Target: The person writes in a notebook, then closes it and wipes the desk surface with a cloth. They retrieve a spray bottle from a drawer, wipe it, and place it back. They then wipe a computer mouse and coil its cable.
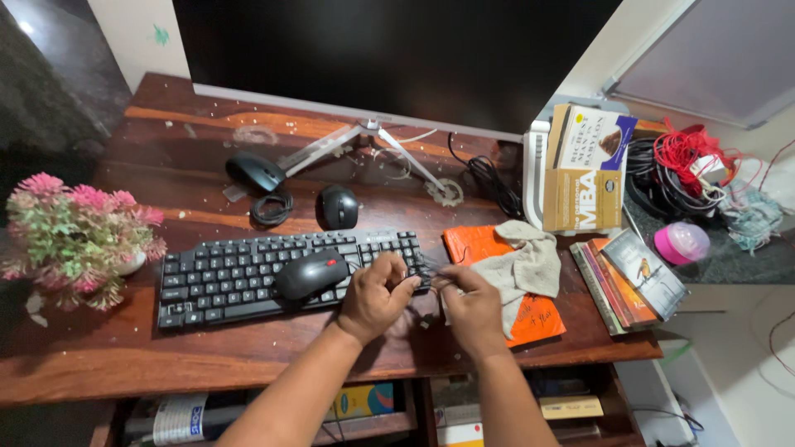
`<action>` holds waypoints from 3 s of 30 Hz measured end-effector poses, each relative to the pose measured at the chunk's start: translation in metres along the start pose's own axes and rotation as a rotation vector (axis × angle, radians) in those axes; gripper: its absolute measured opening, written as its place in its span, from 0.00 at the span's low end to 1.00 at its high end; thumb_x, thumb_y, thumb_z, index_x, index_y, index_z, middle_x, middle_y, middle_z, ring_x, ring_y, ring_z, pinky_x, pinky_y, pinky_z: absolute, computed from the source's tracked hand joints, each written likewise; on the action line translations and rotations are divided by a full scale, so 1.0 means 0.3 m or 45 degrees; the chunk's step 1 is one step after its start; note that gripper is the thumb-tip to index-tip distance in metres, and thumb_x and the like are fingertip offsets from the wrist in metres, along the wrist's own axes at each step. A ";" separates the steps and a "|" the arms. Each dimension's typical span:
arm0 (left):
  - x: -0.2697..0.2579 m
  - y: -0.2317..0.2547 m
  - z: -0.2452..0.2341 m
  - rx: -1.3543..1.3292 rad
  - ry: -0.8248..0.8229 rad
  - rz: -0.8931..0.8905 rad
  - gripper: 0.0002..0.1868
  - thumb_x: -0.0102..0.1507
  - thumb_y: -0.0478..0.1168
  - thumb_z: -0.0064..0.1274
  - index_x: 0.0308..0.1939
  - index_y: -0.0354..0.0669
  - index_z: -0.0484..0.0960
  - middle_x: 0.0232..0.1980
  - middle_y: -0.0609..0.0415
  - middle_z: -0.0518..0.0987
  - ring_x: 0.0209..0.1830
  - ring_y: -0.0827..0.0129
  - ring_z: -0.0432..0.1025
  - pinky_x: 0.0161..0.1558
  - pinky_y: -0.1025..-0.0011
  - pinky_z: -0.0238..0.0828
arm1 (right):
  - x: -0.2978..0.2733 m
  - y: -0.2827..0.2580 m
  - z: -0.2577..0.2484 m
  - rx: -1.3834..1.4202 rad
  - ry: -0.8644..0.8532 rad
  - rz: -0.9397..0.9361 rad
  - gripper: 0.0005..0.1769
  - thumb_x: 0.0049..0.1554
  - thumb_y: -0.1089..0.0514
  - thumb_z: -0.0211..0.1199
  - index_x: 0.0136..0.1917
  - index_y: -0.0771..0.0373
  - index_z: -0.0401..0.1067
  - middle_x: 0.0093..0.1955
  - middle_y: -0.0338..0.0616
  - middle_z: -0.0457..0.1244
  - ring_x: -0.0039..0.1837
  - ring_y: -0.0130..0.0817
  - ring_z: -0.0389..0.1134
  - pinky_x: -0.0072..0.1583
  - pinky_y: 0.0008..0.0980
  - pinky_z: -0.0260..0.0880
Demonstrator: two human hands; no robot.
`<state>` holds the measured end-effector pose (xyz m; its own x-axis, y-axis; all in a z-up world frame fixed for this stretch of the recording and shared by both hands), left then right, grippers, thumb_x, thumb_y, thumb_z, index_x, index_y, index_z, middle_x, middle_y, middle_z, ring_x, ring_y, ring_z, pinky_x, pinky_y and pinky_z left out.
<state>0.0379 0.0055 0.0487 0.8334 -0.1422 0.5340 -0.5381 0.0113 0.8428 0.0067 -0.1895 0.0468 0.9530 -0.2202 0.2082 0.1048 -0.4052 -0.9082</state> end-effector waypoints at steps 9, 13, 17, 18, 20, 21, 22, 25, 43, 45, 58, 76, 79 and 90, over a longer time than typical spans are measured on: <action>-0.095 0.062 -0.157 0.027 0.006 -0.238 0.08 0.66 0.40 0.51 0.41 0.41 0.83 0.32 0.53 0.82 0.32 0.71 0.79 0.35 0.73 0.76 | 0.196 0.173 -0.263 0.451 0.238 0.494 0.10 0.64 0.51 0.56 0.54 0.58 0.69 0.42 0.39 0.69 0.35 0.26 0.67 0.39 0.28 0.65; -0.178 0.045 -0.225 -0.800 0.134 -0.427 0.11 0.74 0.40 0.42 0.44 0.37 0.76 0.40 0.54 0.80 0.41 0.71 0.76 0.49 0.71 0.75 | 0.236 0.265 -0.220 0.506 0.132 0.465 0.11 0.64 0.52 0.57 0.54 0.60 0.70 0.41 0.40 0.68 0.36 0.26 0.67 0.41 0.28 0.70; -0.163 0.017 -0.311 -1.192 0.479 -0.747 0.09 0.74 0.43 0.41 0.46 0.43 0.73 0.29 0.57 0.73 0.21 0.74 0.66 0.28 0.72 0.67 | 0.250 0.306 -0.188 0.489 0.072 0.356 0.11 0.64 0.54 0.58 0.56 0.63 0.68 0.41 0.39 0.66 0.38 0.25 0.66 0.40 0.27 0.69; -0.147 0.033 -0.329 -1.223 0.514 -0.777 0.09 0.74 0.43 0.41 0.46 0.44 0.73 0.28 0.58 0.72 0.20 0.75 0.64 0.26 0.73 0.66 | 0.252 0.291 -0.188 0.483 0.074 0.341 0.12 0.64 0.55 0.58 0.57 0.64 0.67 0.40 0.40 0.66 0.38 0.26 0.66 0.40 0.27 0.69; -0.127 0.100 -0.350 -1.336 0.504 -0.728 0.09 0.75 0.43 0.40 0.46 0.44 0.72 0.28 0.59 0.71 0.20 0.76 0.65 0.26 0.73 0.67 | 0.230 0.255 -0.209 0.467 0.179 0.438 0.18 0.61 0.56 0.59 0.62 0.60 0.62 0.45 0.42 0.67 0.39 0.28 0.66 0.39 0.28 0.66; -0.117 0.146 -0.355 -1.417 0.458 -0.650 0.08 0.75 0.42 0.40 0.47 0.43 0.72 0.28 0.58 0.72 0.21 0.76 0.66 0.27 0.73 0.69 | 0.205 0.232 -0.221 0.458 0.235 0.490 0.22 0.59 0.57 0.59 0.65 0.58 0.60 0.47 0.43 0.67 0.39 0.29 0.65 0.38 0.28 0.65; -0.103 0.193 -0.355 -1.498 0.404 -0.568 0.08 0.76 0.41 0.39 0.47 0.42 0.72 0.29 0.57 0.73 0.22 0.75 0.68 0.28 0.72 0.70 | 0.185 0.193 -0.235 0.398 0.274 0.446 0.25 0.58 0.56 0.60 0.66 0.58 0.59 0.51 0.41 0.65 0.41 0.28 0.65 0.38 0.29 0.66; -0.122 0.310 -0.271 -1.475 0.167 -0.430 0.11 0.74 0.41 0.36 0.45 0.38 0.71 0.31 0.51 0.75 0.27 0.67 0.74 0.36 0.66 0.76 | 0.123 0.095 -0.242 0.285 0.315 0.332 0.32 0.56 0.54 0.63 0.70 0.62 0.57 0.62 0.41 0.59 0.45 0.28 0.64 0.41 0.30 0.71; -0.101 0.255 -0.112 1.014 -0.306 0.015 0.17 0.59 0.50 0.57 0.47 0.45 0.84 0.51 0.50 0.81 0.56 0.57 0.73 0.63 0.56 0.65 | -0.271 0.016 -0.459 0.908 -0.048 -0.371 0.20 0.72 0.53 0.54 0.45 0.72 0.70 0.48 0.59 0.68 0.50 0.44 0.71 0.57 0.39 0.73; -0.065 0.177 -0.154 1.277 -0.302 0.181 0.27 0.54 0.51 0.61 0.54 0.42 0.80 0.61 0.44 0.75 0.66 0.50 0.64 0.65 0.49 0.54 | -0.194 -0.075 -0.591 0.865 0.049 -0.410 0.22 0.76 0.51 0.51 0.46 0.70 0.68 0.48 0.57 0.67 0.50 0.42 0.70 0.56 0.38 0.71; -0.090 0.124 -0.099 1.435 -0.614 0.113 0.17 0.55 0.47 0.61 0.46 0.49 0.84 0.52 0.49 0.74 0.59 0.56 0.65 0.67 0.46 0.47 | 0.130 -0.224 -0.726 0.859 -0.004 -0.359 0.11 0.69 0.64 0.60 0.64 0.63 0.71 0.52 0.43 0.67 0.50 0.30 0.68 0.55 0.32 0.70; -0.107 0.175 -0.063 1.212 -0.392 0.486 0.08 0.55 0.43 0.57 0.35 0.45 0.81 0.42 0.55 0.78 0.50 0.60 0.71 0.59 0.56 0.60 | -0.173 -0.402 0.074 -0.637 -0.319 -1.041 0.30 0.44 0.59 0.73 0.61 0.60 0.72 0.53 0.48 0.69 0.57 0.50 0.68 0.62 0.47 0.60; -0.108 0.177 -0.111 1.146 -0.354 0.454 0.07 0.58 0.44 0.58 0.35 0.47 0.80 0.37 0.56 0.78 0.47 0.61 0.72 0.58 0.56 0.59 | -0.077 -0.225 0.097 -0.577 -0.370 -0.674 0.15 0.52 0.63 0.67 0.55 0.57 0.78 0.45 0.41 0.72 0.50 0.38 0.73 0.56 0.36 0.69; -0.001 0.175 -0.265 1.139 -0.180 -0.001 0.08 0.60 0.48 0.58 0.33 0.50 0.86 0.28 0.54 0.80 0.38 0.58 0.74 0.55 0.55 0.63 | 0.281 -0.005 -0.573 0.478 0.581 -0.062 0.15 0.64 0.62 0.61 0.64 0.60 0.67 0.53 0.35 0.63 0.45 0.24 0.59 0.44 0.26 0.59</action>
<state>0.0195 0.0847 0.0982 0.8422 -0.2632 0.4705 -0.4839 -0.7540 0.4443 0.0381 -0.3600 0.1282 0.7346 -0.6024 0.3123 0.3179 -0.1010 -0.9427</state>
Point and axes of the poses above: each hand's wrist, its own x-axis towards the middle knuckle, its own z-axis out of the palm, y = z × x, the point moved 6 cm from there along x, towards the middle knuckle
